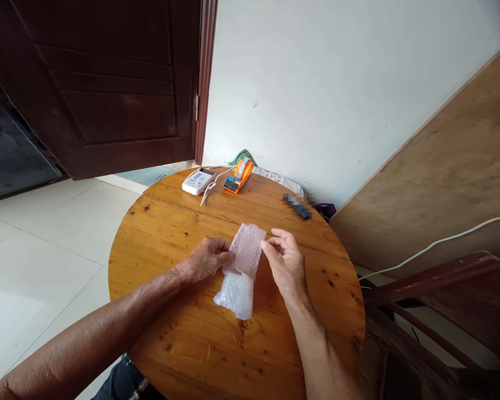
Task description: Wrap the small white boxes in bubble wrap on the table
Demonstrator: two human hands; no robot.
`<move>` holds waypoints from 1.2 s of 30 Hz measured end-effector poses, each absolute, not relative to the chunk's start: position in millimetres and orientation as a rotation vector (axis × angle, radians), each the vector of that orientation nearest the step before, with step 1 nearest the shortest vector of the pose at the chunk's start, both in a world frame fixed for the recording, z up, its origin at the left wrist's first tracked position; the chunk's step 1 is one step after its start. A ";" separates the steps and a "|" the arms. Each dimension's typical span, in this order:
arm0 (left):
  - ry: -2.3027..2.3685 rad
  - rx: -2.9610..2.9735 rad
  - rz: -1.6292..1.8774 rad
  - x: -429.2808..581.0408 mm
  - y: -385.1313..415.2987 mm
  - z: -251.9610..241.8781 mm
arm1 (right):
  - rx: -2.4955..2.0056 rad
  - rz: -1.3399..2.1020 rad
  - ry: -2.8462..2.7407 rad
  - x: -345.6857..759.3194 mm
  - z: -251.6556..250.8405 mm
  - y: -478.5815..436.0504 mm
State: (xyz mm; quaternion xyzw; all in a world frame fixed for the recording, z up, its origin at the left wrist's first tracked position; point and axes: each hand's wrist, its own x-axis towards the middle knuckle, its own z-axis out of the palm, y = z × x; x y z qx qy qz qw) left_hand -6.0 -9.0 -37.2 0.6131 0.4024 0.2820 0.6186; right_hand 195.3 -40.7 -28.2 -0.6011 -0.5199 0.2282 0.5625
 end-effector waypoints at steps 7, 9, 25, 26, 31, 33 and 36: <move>0.972 1.309 0.713 -4.2 -10.6 -30.3 | -1.460 0.585 -1.597 180.6 -11.6 -58.3; 0.935 1.285 0.723 -4.1 -11.4 -28.5 | -1.497 0.598 -1.683 173.0 -16.9 -59.5; 1.008 1.228 0.890 -9.0 3.7 -41.4 | -1.427 0.819 -1.180 192.3 -25.4 -46.2; 1.046 1.264 0.927 -10.0 4.4 -41.3 | -1.408 0.858 -1.153 191.9 -26.8 -45.5; 1.197 1.588 1.050 -17.6 -3.8 -28.2 | -1.392 0.916 -1.070 192.0 -32.5 -42.4; 1.154 1.686 0.926 -19.5 -10.4 -21.2 | -1.397 0.902 -1.083 193.2 -33.1 -41.8; 1.101 1.786 0.784 -18.8 -17.7 -16.0 | -1.419 0.861 -1.111 194.5 -31.9 -41.7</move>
